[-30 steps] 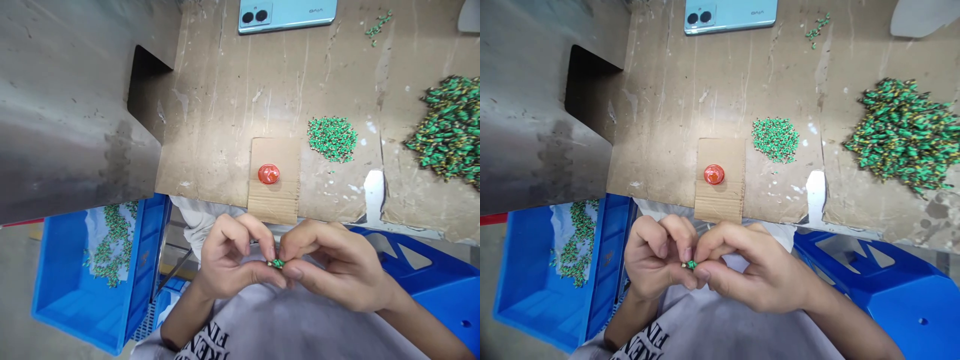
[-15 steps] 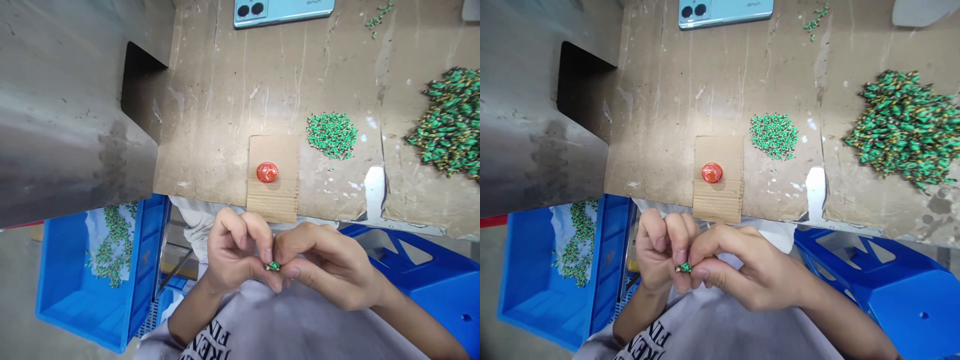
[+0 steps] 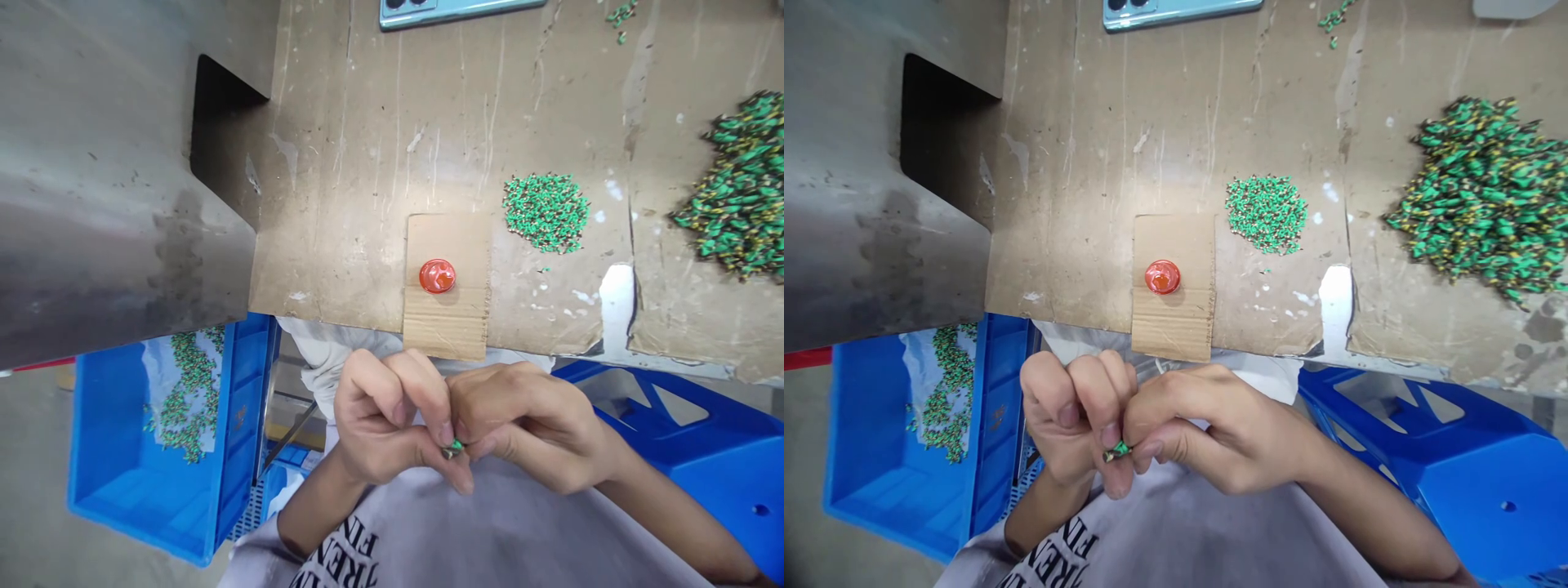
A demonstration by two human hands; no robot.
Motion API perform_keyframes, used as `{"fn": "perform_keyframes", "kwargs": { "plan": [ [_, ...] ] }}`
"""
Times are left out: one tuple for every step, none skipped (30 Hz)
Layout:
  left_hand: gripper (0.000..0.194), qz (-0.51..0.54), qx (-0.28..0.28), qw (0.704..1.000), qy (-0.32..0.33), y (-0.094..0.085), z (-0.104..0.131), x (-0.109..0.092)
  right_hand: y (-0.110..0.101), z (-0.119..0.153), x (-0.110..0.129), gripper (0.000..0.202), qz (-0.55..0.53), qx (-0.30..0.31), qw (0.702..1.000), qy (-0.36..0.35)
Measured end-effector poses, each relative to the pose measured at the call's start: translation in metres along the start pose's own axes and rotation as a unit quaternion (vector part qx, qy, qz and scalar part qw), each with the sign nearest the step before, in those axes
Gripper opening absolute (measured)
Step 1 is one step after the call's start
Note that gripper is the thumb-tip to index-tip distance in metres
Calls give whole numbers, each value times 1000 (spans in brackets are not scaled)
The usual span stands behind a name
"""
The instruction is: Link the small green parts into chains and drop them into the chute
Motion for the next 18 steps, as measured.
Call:
{"fn": "perform_keyframes", "kwargs": {
  "plan": [
    [61,3,5,1000,-1,0,0,-1,0,0,-1,13,-7,-2,1000,-3],
    [60,7,8,1000,-4,0,0,-1,0,0,-2,14,-13,-4,1000,-7],
    [59,11,10,1000,-4,-1,1,-1,0,0,-3,15,-18,-6,1000,-14],
    [59,15,14,1000,-3,-1,1,-1,0,-1,-4,16,-21,-8,1000,-18],
    [59,19,14,1000,1,-1,2,-1,1,-1,-4,15,-24,-8,999,-21],
    [59,20,15,1000,2,-1,2,-1,1,-1,-4,15,-27,-8,999,-23],
    [59,18,15,1000,0,-1,2,-1,1,-1,-5,15,-32,-7,999,-24],
    [59,16,11,1000,0,-1,2,-1,1,-1,-5,15,-36,-6,999,-22],
    [60,12,8,1000,-2,-1,2,-1,1,-1,-5,15,-41,-5,999,-20],
    [62,5,4,1000,-5,-1,2,-1,1,-1,-5,15,-44,-3,999,-17],
    [62,-1,3,1000,-3,-1,2,-2,1,-1,-6,15,-47,-2,999,-15],
    [62,-9,2,1000,1,-1,1,-2,1,-1,-6,14,-48,0,999,-13],
    [62,-16,2,1000,5,-1,1,-3,1,-1,-6,14,-47,1,999,-11],
    [61,-23,7,1000,9,-1,1,-3,1,-1,-6,14,-47,2,999,-10],
    [61,-28,9,1000,10,-1,1,-4,1,-1,-6,14,-47,3,999,-10],
    [61,-31,6,999,9,-1,1,-4,1,-1,-7,13,-48,2,999,-10],
    [62,-29,2,1000,9,-1,2,-4,1,-1,-7,12,-51,2,999,-10],
    [64,-26,2,1000,5,0,2,-4,1,-1,-8,12,-53,1,999,-10]
  ]
}}
Point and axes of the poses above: each hand's wrist, its own z-axis away from the middle knuckle, its own y-axis out of the palm, x = y × z, the point moved 1 cm from there along -z, towards the middle knuckle, and after that the axes turned 4 degrees about x, right-handed, at the moved point
